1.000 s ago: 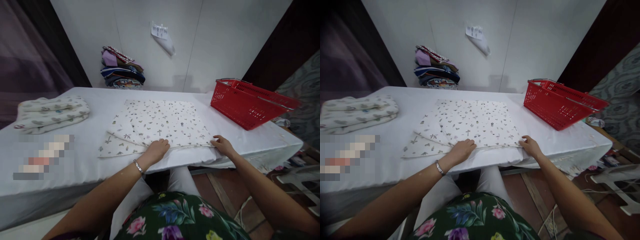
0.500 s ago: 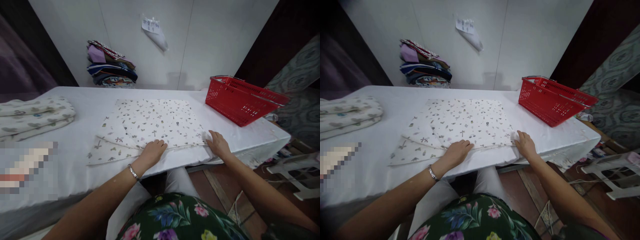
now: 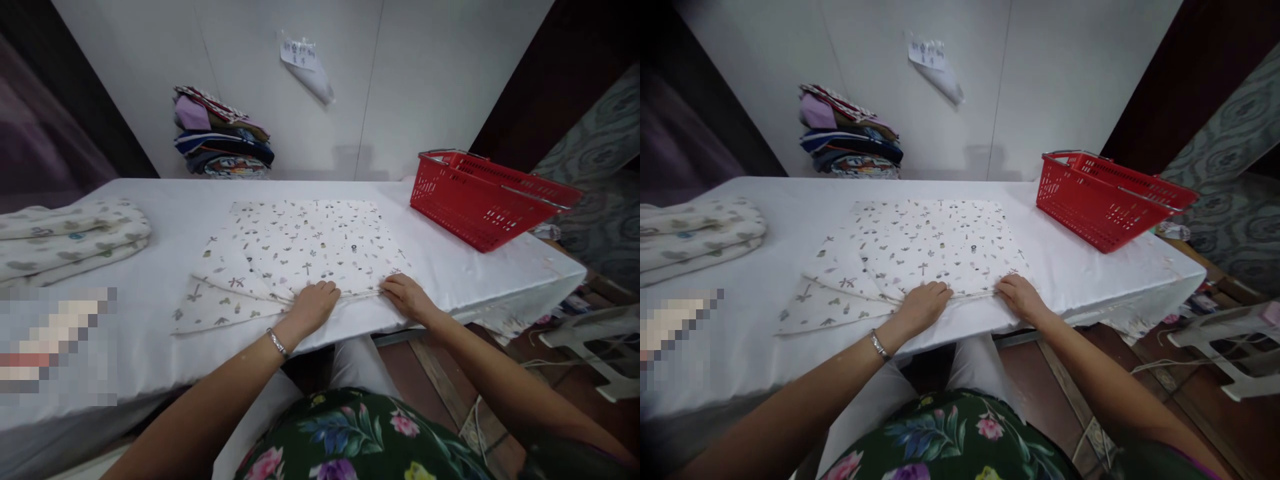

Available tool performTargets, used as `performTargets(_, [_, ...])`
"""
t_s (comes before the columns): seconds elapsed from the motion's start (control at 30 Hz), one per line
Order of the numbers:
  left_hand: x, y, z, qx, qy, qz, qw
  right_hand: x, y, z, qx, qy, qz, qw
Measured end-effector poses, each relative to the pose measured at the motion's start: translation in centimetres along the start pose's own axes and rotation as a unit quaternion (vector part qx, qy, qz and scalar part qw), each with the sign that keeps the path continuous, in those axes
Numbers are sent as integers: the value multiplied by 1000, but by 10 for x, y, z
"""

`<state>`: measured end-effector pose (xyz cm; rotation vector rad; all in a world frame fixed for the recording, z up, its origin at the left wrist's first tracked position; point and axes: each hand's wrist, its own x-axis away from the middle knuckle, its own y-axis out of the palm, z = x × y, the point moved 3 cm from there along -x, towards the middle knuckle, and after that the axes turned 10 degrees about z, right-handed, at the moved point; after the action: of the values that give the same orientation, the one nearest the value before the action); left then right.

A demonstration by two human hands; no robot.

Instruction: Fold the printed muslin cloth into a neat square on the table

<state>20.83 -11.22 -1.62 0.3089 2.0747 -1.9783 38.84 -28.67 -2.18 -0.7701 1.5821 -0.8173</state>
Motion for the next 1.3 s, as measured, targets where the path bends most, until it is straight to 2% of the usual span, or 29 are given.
performTargets(0.23, [7,0,5,26,14,6,1000,4,-3,0,-19,12,-12,1000])
performTargets(0.3, [8,0,7,22,28,21,999,-4,4,-6,-26,-5,-5,1000])
performTargets(0.4, [11,-1,5,15,20,52,998,-17,22,-28,-66,-51,9,996])
performTargets(0.47, [16,-4,-1,24,6,60,998,-20,36,-46,-88,-96,-14,991])
performTargets(0.57, [29,-12,-22,31,-34,40,998,-15,51,-62,-87,-139,-52,985])
performTargets(0.77, [65,-45,-91,-20,-152,5,988,-8,54,-59,-59,-142,-51,987])
performTargets(0.87, [80,-60,-115,-52,-144,10,988,-9,54,-59,-55,-148,-45,986])
performTargets(0.93, [89,-68,-123,-71,-117,22,990,-9,54,-60,-60,-147,-39,987])
performTargets(1.1, [121,-77,-122,-80,-49,42,995,-5,54,-59,-51,-143,-47,987])
performTargets(1.17, [141,-79,-120,-93,-79,47,991,-4,53,-59,-40,-147,-45,987])
performTargets(1.3, [182,-81,-117,-118,-227,67,964,-4,54,-59,-35,-163,-35,985])
